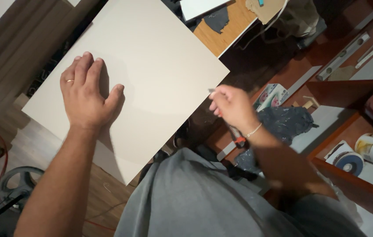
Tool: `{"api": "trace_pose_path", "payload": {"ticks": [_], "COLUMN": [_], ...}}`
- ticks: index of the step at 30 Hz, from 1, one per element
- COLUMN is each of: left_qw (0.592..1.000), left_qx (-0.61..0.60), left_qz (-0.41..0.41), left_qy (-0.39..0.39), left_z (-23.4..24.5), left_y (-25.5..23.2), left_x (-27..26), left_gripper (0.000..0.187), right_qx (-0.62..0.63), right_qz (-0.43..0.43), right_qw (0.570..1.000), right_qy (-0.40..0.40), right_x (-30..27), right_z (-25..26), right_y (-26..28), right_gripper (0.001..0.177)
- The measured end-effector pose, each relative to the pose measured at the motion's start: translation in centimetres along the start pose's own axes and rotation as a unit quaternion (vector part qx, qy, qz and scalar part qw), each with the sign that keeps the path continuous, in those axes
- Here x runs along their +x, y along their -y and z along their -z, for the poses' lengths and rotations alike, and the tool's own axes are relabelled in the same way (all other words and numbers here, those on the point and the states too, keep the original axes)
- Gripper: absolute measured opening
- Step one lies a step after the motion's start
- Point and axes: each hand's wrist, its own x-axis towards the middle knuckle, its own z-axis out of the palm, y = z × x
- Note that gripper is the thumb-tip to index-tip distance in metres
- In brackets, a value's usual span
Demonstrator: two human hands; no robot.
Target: Trimming excess edge banding from wooden panels using a utility knife and preparing them for assembly.
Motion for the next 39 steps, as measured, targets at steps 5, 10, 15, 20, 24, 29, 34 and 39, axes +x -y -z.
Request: {"api": "trace_pose_path", "payload": {"ticks": [5, 10, 15, 20, 24, 29, 34, 39], "left_qw": [1.000, 1.000, 1.000, 1.000, 1.000, 1.000, 0.999, 0.998], "left_qx": [0.005, 0.004, 0.006, -0.002, 0.000, 0.003, -0.028, -0.045], "left_qz": [0.001, -0.003, -0.005, -0.013, -0.013, -0.011, -0.019, -0.002], "left_qy": [-0.005, 0.001, -0.009, -0.016, -0.008, -0.001, 0.022, 0.034], "left_z": [-0.3, -0.2, -0.4, -0.4, -0.3, 0.4, 1.6, 2.1], "left_y": [0.2, 0.2, 0.3, 0.4, 0.4, -0.1, -0.9, -1.5], "left_x": [-0.1, 0.0, -0.1, 0.0, -0.1, 0.1, 0.6, 0.7], "left_gripper": [0.068, 0.068, 0.066, 0.066, 0.068, 0.068, 0.062, 0.061], "right_qx": [-0.002, -0.005, 0.002, 0.035, 0.019, 0.023, -0.058, -0.042], "right_qz": [0.011, 0.022, 0.003, -0.010, -0.001, -0.024, -0.057, -0.079], "right_qw": [1.000, 0.999, 1.000, 0.999, 0.999, 0.999, 0.995, 0.996], "right_qy": [0.004, -0.040, -0.004, -0.006, -0.033, -0.012, 0.054, -0.012], "right_x": [0.6, 0.7, -1.3, -1.1, -1.0, -3.0, -4.3, -2.3], "right_z": [0.1, 1.2, -2.2, -2.2, -1.0, -3.6, -4.7, -2.7], "right_y": [-0.6, 0.7, -0.8, -0.9, 0.6, 0.0, 1.0, 2.0], "right_gripper": [0.020, 0.020, 0.019, 0.018, 0.021, 0.019, 0.022, 0.017]}}
